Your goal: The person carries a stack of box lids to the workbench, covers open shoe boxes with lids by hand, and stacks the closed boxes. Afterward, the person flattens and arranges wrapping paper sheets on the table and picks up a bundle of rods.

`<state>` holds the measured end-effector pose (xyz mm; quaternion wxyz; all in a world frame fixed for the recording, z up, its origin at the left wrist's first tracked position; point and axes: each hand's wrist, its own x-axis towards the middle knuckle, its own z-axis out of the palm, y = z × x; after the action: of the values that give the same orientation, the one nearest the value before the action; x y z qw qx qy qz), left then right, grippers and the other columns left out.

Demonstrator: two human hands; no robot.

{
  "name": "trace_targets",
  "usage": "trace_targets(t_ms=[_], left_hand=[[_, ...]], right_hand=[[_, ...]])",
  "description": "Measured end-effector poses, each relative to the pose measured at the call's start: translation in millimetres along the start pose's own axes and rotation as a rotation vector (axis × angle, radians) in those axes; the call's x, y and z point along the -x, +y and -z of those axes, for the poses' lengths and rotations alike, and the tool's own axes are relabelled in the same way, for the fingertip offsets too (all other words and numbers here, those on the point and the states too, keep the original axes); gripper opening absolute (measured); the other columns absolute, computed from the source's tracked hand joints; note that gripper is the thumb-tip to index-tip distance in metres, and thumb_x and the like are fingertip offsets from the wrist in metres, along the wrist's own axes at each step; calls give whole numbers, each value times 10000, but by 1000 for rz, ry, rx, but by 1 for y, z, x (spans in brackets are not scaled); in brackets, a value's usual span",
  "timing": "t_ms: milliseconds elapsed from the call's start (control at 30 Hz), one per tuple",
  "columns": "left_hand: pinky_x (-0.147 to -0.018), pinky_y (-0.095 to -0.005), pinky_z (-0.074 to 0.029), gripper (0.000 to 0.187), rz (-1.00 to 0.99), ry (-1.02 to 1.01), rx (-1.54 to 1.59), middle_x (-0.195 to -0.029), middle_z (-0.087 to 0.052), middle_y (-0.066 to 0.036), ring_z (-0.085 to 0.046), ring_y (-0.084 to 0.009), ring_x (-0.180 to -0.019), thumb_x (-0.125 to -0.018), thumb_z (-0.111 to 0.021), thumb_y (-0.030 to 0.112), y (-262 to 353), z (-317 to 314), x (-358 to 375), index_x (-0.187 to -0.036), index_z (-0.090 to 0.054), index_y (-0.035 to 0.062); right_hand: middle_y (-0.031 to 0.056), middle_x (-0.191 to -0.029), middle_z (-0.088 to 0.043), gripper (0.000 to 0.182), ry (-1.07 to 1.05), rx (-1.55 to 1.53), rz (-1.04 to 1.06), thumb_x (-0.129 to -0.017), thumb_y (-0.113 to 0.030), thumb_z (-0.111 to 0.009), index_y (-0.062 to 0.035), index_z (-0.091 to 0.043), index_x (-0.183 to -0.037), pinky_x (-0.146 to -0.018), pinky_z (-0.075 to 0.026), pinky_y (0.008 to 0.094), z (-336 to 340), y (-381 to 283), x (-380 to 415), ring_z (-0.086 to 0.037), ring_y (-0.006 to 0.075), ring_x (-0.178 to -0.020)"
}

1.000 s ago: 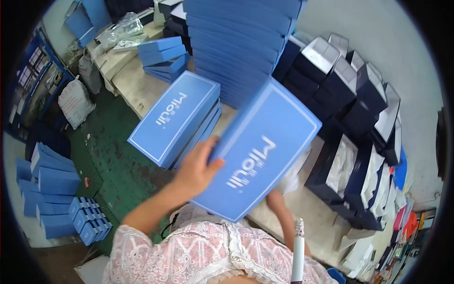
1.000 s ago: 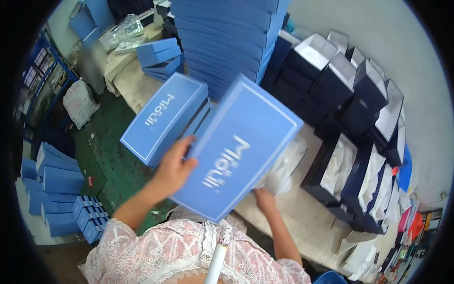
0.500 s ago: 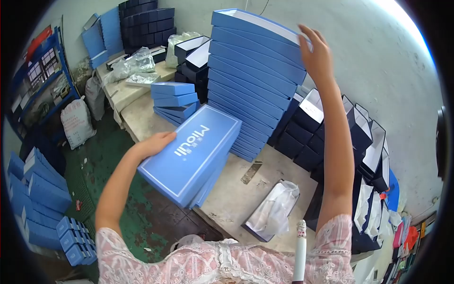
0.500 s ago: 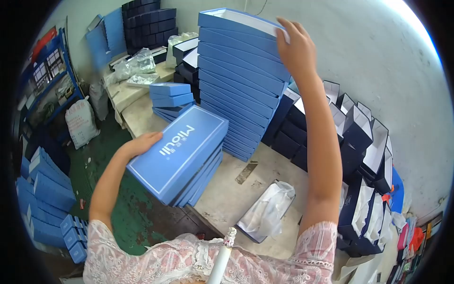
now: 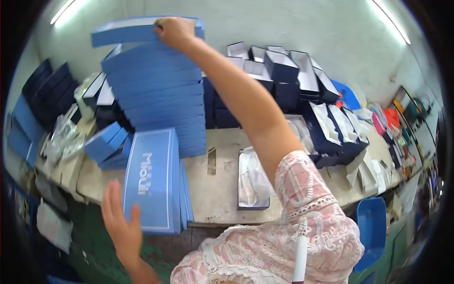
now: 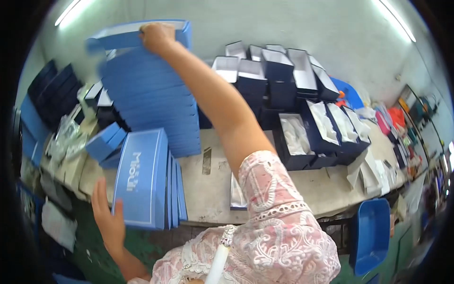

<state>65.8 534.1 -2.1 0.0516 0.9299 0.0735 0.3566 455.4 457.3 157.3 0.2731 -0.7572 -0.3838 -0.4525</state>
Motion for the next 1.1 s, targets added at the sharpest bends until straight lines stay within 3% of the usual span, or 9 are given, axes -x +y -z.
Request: trace_targets(t_ms=[133,267,433,467,533,600,800,933,1100], left_hand=[[-888,-429,-385,503,-228,18,670,-1108,-529,-205,-518,-351,-1015,-871,-472,391,59,-2,34,-1169,-469,-13],[-824,-409,-435,408,-536,-516,1123,-1077,-551,-188,-549,-354,-945,-783,-579,230,88,-42,27,-1104,-528,-17],[-788,-328,-454,338,-446,-902,1223,-989,-597,-153,-582,-276,-906,-738,-594,78,114,-93,26,-1066,-559,3],[-782,-311,-452,288,-252,-906,1249,-981,-604,-141,-584,-241,-905,-774,-564,79,124,-110,30,-1052,-564,1],[-778,-266,-435,216,217,-835,1246,-952,-620,-105,-573,-150,-899,-872,-474,95,143,-166,48,-1031,-569,-15],[-793,-256,-432,219,296,-544,1237,-945,-611,-103,-571,-141,-887,-881,-469,81,154,-245,67,-1046,-563,-27],[-813,-271,-425,304,654,-555,1157,-1085,-563,-110,-548,-175,-917,-849,-479,85,138,-399,81,-1144,-512,19],[-805,-251,-411,403,603,-621,1098,-1211,-476,-69,-505,-148,-997,-832,-490,76,148,-473,36,-1233,-461,85],[-937,-314,-356,437,348,-895,1434,-1288,-415,-136,-458,-240,-1114,-799,-537,106,159,-553,-1,-1224,-460,46]], right_hand=[[83,-771,-613,171,545,-429,-15,-831,-200,-513,-81,-588,-928,-630,-432,399,39,-3,-15,-590,242,-727],[199,-1022,-525,317,876,-476,106,-912,-180,-393,24,-434,-1152,-837,-384,349,96,29,-5,-500,303,-942],[23,-744,-573,257,762,-877,-619,-866,-239,-501,-72,-509,-1061,-594,-409,394,219,54,189,-542,186,-650],[12,-872,-542,379,637,-881,-696,-888,-286,-483,-61,-405,-1182,-662,-416,328,230,63,231,-509,137,-743],[63,-1147,-486,490,441,-821,-901,-876,-339,-494,-66,-355,-1258,-898,-362,295,235,73,320,-471,145,-1030],[153,-1131,-484,613,189,-669,-1192,-811,-322,-586,-35,-301,-1271,-868,-390,308,243,61,392,-492,189,-1009],[162,-1053,-531,467,164,-819,-1885,-829,-272,-556,-2,-388,-1171,-764,-483,312,229,19,580,-557,196,-927],[119,-1073,-531,468,286,-993,-2035,-858,-304,-488,6,-413,-1201,-818,-453,310,195,-10,666,-532,201,-977],[114,-1054,-462,375,24,-589,-1679,-809,-168,-526,23,-433,-1118,-899,-352,317,140,-8,625,-460,205,-971]])
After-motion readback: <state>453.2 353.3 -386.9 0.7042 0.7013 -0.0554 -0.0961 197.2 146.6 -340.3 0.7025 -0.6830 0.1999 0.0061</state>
